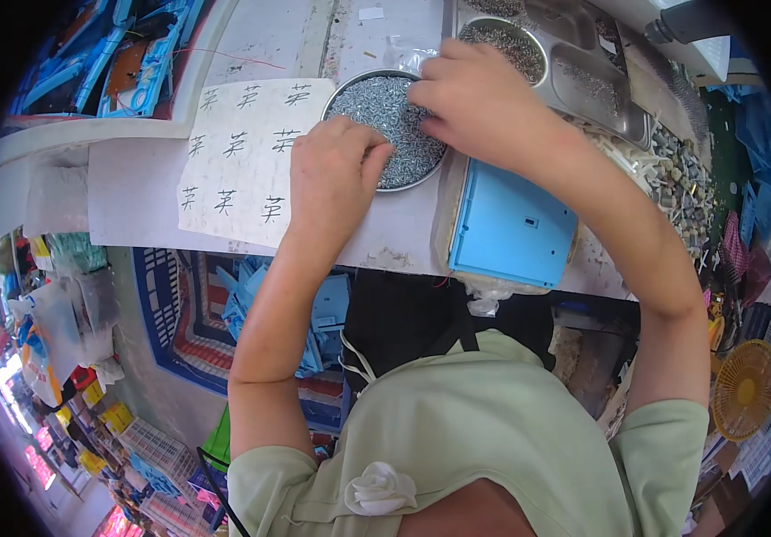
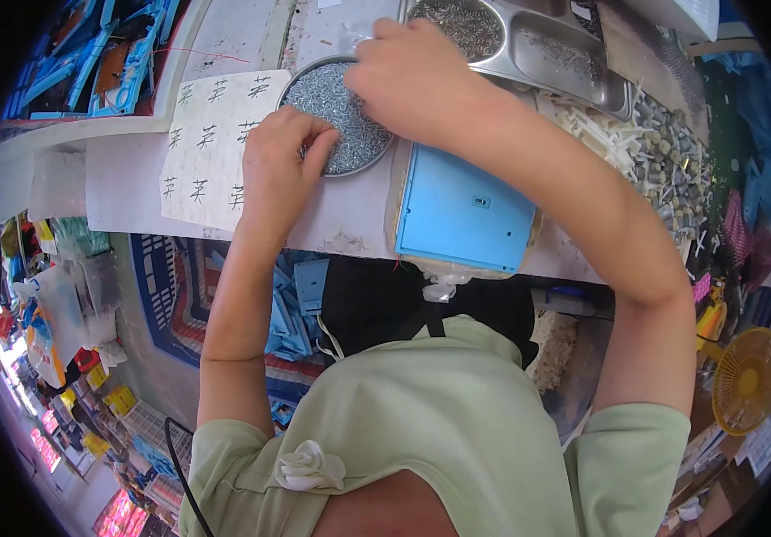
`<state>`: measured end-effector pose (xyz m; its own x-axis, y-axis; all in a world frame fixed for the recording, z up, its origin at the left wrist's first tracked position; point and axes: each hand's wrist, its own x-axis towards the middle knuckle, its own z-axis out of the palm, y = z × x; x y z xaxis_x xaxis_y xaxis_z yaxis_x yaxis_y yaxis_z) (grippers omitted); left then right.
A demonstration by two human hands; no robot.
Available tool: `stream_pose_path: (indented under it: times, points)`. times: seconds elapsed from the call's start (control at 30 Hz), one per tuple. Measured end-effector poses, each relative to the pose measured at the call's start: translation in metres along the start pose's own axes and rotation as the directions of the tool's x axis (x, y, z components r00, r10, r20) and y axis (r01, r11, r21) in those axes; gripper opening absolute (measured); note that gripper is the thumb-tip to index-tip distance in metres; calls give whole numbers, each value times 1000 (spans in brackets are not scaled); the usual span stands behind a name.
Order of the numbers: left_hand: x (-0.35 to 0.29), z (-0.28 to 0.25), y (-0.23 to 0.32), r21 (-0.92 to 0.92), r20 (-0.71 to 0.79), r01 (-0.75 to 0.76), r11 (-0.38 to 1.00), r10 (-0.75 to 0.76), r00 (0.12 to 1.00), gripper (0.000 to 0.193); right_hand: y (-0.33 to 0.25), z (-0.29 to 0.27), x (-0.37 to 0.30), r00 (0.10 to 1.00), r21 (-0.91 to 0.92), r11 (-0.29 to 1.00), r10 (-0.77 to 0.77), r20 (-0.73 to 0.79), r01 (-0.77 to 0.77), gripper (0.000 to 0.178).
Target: Assemble internal components into a blue electronic device housing using a soldering iron and an electric screwdriver.
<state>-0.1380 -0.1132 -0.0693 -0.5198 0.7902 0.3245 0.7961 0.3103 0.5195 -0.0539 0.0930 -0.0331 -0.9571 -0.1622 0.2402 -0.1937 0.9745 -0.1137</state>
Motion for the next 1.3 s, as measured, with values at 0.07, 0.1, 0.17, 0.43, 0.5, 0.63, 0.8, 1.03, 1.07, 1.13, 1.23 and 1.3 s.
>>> stream_pose_path:
  times: [0.07,0.1,0.17,0.43,0.5,0.63,0.8,1.03,1.07,1.13,1.23,1.3]
  points:
    - [-2,-1,-5,4,-25,22,1000,-22,999,12,-1,17,16,995,-78,997,-20,101,28,13]
    - [-3,-1,-8,3,-37,31,1000,-31,999,14,-1,17,21,988,-80,996,-12,152,24,13]
    - [0,-3,-10,38,-37,36,999,-35,999,16,-3,15,27,979,-56,998,12,203,-1,13]
    - [11,-5,-13,79,-32,54,995,-51,998,15,32,-36,-32,957,424,872,288,-44,-243,12]
    - [13,-9,-11,40,-44,62,997,-60,997,14,51,-52,-82,886,570,709,457,78,-415,13]
    - [19,-6,2,-77,-35,230,970,-233,972,17,55,-44,-146,707,674,433,680,191,-599,17]
    - [21,0,30,-298,86,293,909,-280,956,16,51,-39,-144,725,667,426,640,255,-611,15]
    - [25,4,56,-486,265,338,806,-232,936,16,59,-58,-132,775,618,514,571,270,-595,14]
    - [24,3,58,-542,318,386,747,-243,917,16,53,-63,-130,795,600,579,584,167,-552,14]
    - [20,2,66,-675,398,457,580,-235,887,16,31,-73,-123,859,634,658,512,20,-407,14]
    - [10,-1,80,-807,494,523,273,-171,852,17,-19,-76,-106,918,747,643,379,-117,-170,15]
    - [5,-3,86,-809,562,578,107,-146,814,17,-37,-64,-105,908,772,626,379,-179,-109,17]
